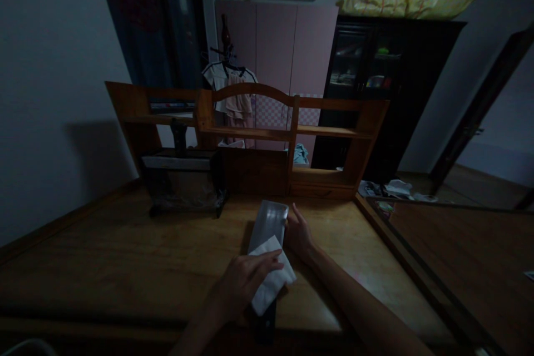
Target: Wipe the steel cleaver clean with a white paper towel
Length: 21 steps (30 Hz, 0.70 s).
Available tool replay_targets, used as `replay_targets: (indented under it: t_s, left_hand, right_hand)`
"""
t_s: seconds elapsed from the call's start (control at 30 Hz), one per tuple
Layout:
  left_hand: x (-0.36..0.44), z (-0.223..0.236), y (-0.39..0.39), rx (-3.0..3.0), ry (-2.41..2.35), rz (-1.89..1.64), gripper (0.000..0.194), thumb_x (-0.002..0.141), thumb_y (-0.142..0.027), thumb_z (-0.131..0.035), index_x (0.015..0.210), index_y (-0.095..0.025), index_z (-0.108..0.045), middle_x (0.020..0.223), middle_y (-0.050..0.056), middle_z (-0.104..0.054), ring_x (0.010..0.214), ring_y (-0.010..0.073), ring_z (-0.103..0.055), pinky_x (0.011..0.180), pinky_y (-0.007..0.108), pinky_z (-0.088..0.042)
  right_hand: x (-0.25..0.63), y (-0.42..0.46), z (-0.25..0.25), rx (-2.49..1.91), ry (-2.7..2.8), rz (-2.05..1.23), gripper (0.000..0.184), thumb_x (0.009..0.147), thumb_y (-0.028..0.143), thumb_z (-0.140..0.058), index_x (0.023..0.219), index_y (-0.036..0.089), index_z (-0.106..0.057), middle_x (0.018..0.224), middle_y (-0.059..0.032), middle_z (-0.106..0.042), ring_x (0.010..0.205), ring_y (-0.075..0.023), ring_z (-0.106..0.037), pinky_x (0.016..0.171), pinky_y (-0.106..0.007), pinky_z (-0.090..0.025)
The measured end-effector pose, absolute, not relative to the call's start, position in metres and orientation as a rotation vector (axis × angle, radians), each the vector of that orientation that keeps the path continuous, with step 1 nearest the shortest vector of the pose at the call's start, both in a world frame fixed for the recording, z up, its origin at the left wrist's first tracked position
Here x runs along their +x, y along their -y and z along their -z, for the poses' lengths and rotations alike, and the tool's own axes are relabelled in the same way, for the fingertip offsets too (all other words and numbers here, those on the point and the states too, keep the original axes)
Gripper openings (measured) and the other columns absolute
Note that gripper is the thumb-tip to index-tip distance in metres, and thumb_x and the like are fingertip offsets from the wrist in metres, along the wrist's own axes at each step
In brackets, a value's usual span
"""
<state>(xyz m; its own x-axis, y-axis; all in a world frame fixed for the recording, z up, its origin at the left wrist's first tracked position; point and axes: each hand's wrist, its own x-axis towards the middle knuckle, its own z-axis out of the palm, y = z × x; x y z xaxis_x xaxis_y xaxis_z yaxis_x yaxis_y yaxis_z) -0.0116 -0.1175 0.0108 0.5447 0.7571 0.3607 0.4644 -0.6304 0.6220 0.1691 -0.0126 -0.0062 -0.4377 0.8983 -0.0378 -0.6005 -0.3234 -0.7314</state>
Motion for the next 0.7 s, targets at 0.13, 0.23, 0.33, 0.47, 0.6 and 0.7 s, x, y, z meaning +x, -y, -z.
replay_targets:
  t_s: [0.13, 0.23, 0.33, 0.47, 0.6, 0.7]
  left_hand:
    - [-0.016, -0.008, 0.116, 2.282, -0.955, -0.876, 0.041, 0.101, -0.033, -0.025, 0.134, -0.033, -0.050, 0.118, -0.004, -0.067, 0.114, 0.0152, -0.060, 0.100, 0.027, -0.045]
    - [-0.019, -0.008, 0.115, 2.269, -1.037, -0.868, 0.039, 0.101, -0.031, -0.026, 0.128, -0.034, -0.055, 0.118, -0.006, -0.067, 0.111, 0.0143, -0.062, 0.098, 0.026, -0.047]
    - [-0.026, -0.004, 0.114, 2.435, -1.023, -0.865, 0.040, 0.101, -0.028, -0.027, 0.130, -0.033, -0.053, 0.126, -0.003, -0.062, 0.116, 0.0154, -0.059, 0.100, 0.028, -0.046]
    - [-0.036, 0.004, 0.116, 2.763, -0.945, -0.785, 0.043, 0.098, -0.024, -0.032, 0.141, -0.027, -0.041, 0.140, 0.002, -0.049, 0.127, 0.0181, -0.049, 0.109, 0.034, -0.039]
    - [-0.041, 0.011, 0.124, 2.882, -1.041, -0.707, 0.052, 0.098, -0.027, -0.037, 0.148, -0.024, -0.023, 0.147, 0.005, -0.039, 0.133, 0.0206, -0.041, 0.110, 0.037, -0.038]
    - [-0.043, 0.016, 0.132, 2.873, -1.098, -0.609, 0.059, 0.098, -0.030, -0.037, 0.150, -0.024, -0.011, 0.151, 0.004, -0.031, 0.137, 0.0216, -0.035, 0.112, 0.039, -0.035]
  right_hand:
    - [0.169, 0.012, 0.006, -0.543, 0.781, -1.907, 0.046, 0.087, 0.059, -0.043, 0.081, 0.020, -0.064, 0.060, -0.0017, -0.065, 0.055, -0.0170, -0.061, 0.059, -0.030, -0.047]
    - [0.169, 0.012, 0.008, -0.543, 0.775, -1.908, 0.044, 0.087, 0.059, -0.044, 0.084, 0.020, -0.064, 0.063, -0.0018, -0.067, 0.059, -0.0184, -0.063, 0.062, -0.031, -0.048]
    - [0.168, 0.010, 0.011, -0.528, 0.778, -1.903, 0.043, 0.087, 0.059, -0.045, 0.086, 0.021, -0.064, 0.063, -0.0008, -0.066, 0.059, -0.0183, -0.062, 0.063, -0.031, -0.048]
    - [0.169, 0.009, 0.012, -0.538, 0.767, -1.881, 0.041, 0.086, 0.059, -0.048, 0.087, 0.021, -0.064, 0.062, 0.0009, -0.064, 0.054, -0.0160, -0.059, 0.060, -0.030, -0.047]
    - [0.169, 0.011, 0.009, -0.567, 0.758, -1.887, 0.037, 0.087, 0.055, -0.048, 0.090, 0.022, -0.064, 0.059, 0.0017, -0.062, 0.052, -0.0159, -0.058, 0.058, -0.029, -0.045]
    - [0.169, 0.012, 0.009, -0.572, 0.768, -1.882, 0.039, 0.087, 0.056, -0.047, 0.087, 0.021, -0.063, 0.058, 0.0012, -0.062, 0.051, -0.0154, -0.057, 0.055, -0.028, -0.044]
